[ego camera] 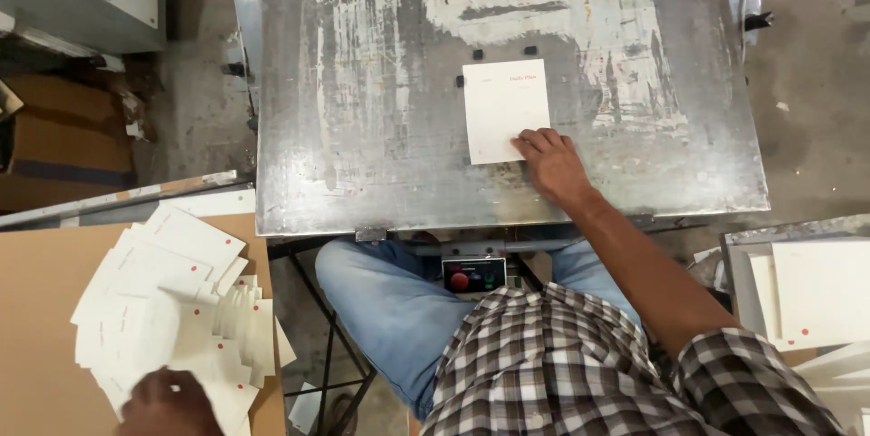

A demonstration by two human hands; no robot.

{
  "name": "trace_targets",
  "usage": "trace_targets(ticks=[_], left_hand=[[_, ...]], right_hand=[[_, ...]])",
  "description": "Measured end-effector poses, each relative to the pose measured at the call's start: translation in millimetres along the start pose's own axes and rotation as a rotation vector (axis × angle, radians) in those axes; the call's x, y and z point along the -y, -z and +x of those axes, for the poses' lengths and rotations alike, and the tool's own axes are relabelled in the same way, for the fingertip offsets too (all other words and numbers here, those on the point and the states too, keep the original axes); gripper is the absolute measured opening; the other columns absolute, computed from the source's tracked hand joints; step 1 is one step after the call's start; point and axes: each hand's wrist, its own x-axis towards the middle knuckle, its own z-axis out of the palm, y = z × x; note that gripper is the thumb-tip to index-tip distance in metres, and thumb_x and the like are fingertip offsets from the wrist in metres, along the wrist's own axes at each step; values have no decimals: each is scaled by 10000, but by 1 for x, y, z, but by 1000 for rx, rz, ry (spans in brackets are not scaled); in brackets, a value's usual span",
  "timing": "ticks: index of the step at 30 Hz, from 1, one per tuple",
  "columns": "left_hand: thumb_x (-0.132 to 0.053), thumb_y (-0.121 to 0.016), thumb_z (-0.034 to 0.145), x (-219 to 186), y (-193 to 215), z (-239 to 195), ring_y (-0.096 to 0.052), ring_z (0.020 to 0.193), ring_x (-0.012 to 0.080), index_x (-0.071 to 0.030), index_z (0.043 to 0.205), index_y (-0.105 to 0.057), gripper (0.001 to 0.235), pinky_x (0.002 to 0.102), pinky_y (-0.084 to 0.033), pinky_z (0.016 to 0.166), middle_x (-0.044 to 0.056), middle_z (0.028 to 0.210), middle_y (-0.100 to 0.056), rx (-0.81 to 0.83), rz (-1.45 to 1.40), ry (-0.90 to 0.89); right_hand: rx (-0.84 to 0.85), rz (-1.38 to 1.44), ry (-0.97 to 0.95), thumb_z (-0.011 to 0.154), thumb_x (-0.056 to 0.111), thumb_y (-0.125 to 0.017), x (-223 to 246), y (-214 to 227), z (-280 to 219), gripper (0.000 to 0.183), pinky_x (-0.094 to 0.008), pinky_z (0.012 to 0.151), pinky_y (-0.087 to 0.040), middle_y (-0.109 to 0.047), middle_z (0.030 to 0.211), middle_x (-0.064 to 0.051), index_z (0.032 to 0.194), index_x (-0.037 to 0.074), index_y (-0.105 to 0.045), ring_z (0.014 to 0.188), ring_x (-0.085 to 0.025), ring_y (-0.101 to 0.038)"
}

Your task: Feeding paper sheets into a printing or stamping machine in an industrial setting.

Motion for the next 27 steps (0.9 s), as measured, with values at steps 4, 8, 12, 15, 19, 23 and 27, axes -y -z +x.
trace_targets(ticks=[4, 8, 12, 15, 19, 23, 27], left_hand=[[-120, -687, 1011, -21, -62, -40, -704, 890, 249, -126, 942, -749, 93, 382, -557, 747, 43, 1051, -759, -68, -128, 135], [-146, -707, 1003, -23, -100, -57, -671, 902, 200, -170, 944, -750, 77, 356, -501, 727, -34, 1046, -751, -57, -55, 184], [-158, -726, 1020, -35, -89, -54, -671, 898, 237, -149, 957, -750, 68, 385, -501, 728, -3, 1088, -754, -64, -109, 198], [-188, -718, 948, -54, -68, -50, -672, 948, 293, -85, 1071, -736, 162, 433, -512, 812, 81, 1174, -728, -111, -125, 163], [-125, -672, 957, -82, -80, -68, -673, 1026, 336, -54, 1175, -693, 230, 447, -525, 823, 150, 1248, -691, -108, -349, 88], [-81, -659, 848, -134, -59, -82, -658, 984, 374, -26, 1136, -670, 293, 494, -533, 844, 173, 1218, -695, -88, -516, 27], [-82, -679, 815, -163, -58, -109, -658, 929, 369, -77, 1025, -664, 211, 483, -529, 812, 137, 1156, -709, 23, -718, 30]], right_hand=[[8, 15, -14, 840, 28, -607, -3, 2, 8, 496, -491, 1066, -421, -597, 1401, -105, 1333, 57, -650, 1288, -325, -524], [7, 30, -27, 863, 21, -632, -10, -7, 12, 460, -497, 1077, -417, -606, 1392, -110, 1323, 41, -660, 1288, -322, -532], [-28, 51, -15, 867, 28, -630, -13, -9, 10, 442, -492, 1086, -421, -609, 1387, -106, 1307, 49, -668, 1295, -314, -533], [27, 48, -27, 860, 12, -623, -15, -7, 11, 479, -506, 1070, -411, -592, 1412, -109, 1336, 57, -656, 1299, -312, -524], [144, 14, -43, 807, 110, -684, -10, 7, 16, 580, -536, 1063, -368, -546, 1472, -99, 1383, 90, -622, 1338, -296, -486], [266, 42, -86, 824, 482, -723, -1, 23, 24, 714, -594, 1065, -306, -515, 1457, -114, 1394, 78, -574, 1335, -299, -445], [231, -3, -67, 878, 573, -641, -8, 6, 30, 753, -648, 1009, -285, -540, 1428, -155, 1416, 54, -554, 1320, -312, -451]])
